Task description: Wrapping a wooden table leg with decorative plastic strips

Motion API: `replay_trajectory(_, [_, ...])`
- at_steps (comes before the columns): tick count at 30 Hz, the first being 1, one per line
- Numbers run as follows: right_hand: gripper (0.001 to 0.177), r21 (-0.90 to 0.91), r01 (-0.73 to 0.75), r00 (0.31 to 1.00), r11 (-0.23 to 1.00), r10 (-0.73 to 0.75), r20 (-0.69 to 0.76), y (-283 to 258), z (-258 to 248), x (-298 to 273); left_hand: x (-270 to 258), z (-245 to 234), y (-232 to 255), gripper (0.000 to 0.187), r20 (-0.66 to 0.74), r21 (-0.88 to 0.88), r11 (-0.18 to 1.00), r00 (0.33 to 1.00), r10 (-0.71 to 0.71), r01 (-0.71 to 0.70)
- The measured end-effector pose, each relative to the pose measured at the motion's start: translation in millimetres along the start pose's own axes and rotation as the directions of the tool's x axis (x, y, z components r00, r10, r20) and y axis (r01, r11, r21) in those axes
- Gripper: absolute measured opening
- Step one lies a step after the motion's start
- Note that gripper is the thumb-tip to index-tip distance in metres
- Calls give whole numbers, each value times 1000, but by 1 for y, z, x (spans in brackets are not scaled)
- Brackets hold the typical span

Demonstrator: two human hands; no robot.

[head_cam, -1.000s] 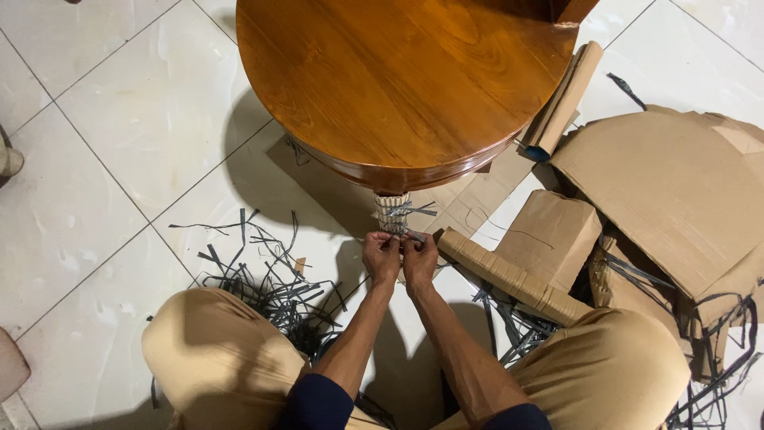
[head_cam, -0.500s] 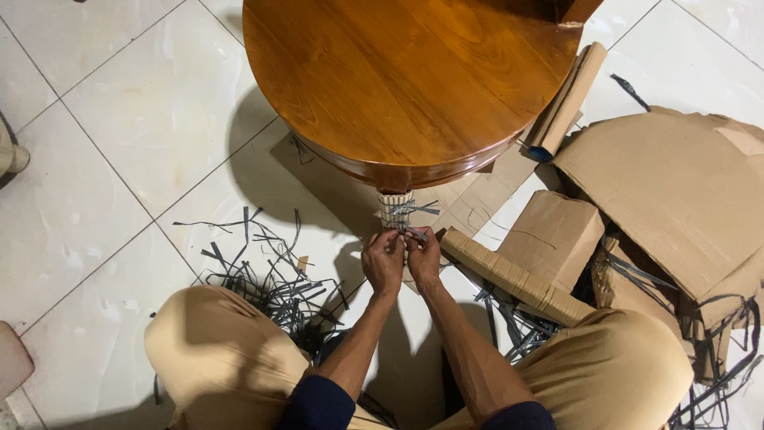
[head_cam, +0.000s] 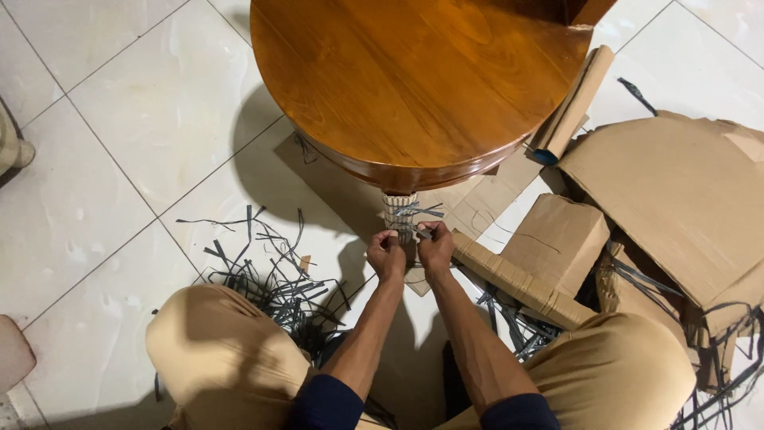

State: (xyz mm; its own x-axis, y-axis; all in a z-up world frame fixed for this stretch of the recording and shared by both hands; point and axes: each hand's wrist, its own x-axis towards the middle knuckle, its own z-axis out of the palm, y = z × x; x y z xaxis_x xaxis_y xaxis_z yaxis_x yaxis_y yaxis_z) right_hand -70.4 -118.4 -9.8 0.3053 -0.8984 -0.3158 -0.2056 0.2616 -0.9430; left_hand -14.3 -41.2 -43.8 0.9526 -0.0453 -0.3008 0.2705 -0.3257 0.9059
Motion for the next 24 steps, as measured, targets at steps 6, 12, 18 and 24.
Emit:
replay_trajectory(6, [11,201,-93,994,975,79,72,4,-5,2,-3,-36,32,11,153,-84,995,986,62,-49])
replay_trajectory(12, [21,-20,-145,984,989,142,-105,99,-15,-4,19,-78,-37,24,114,287,946,986,125,-153])
replay_trajectory(18, [29,-515,-183,958,838,269,97,91,5,-48,20,-144,-34,43,-19,626,770,990,-142,123])
replay_trajectory(24, [23,-329,-114,916,937,228,331,6,44,-91,21,-186,-10,36,-92,527,841,992,-86,122])
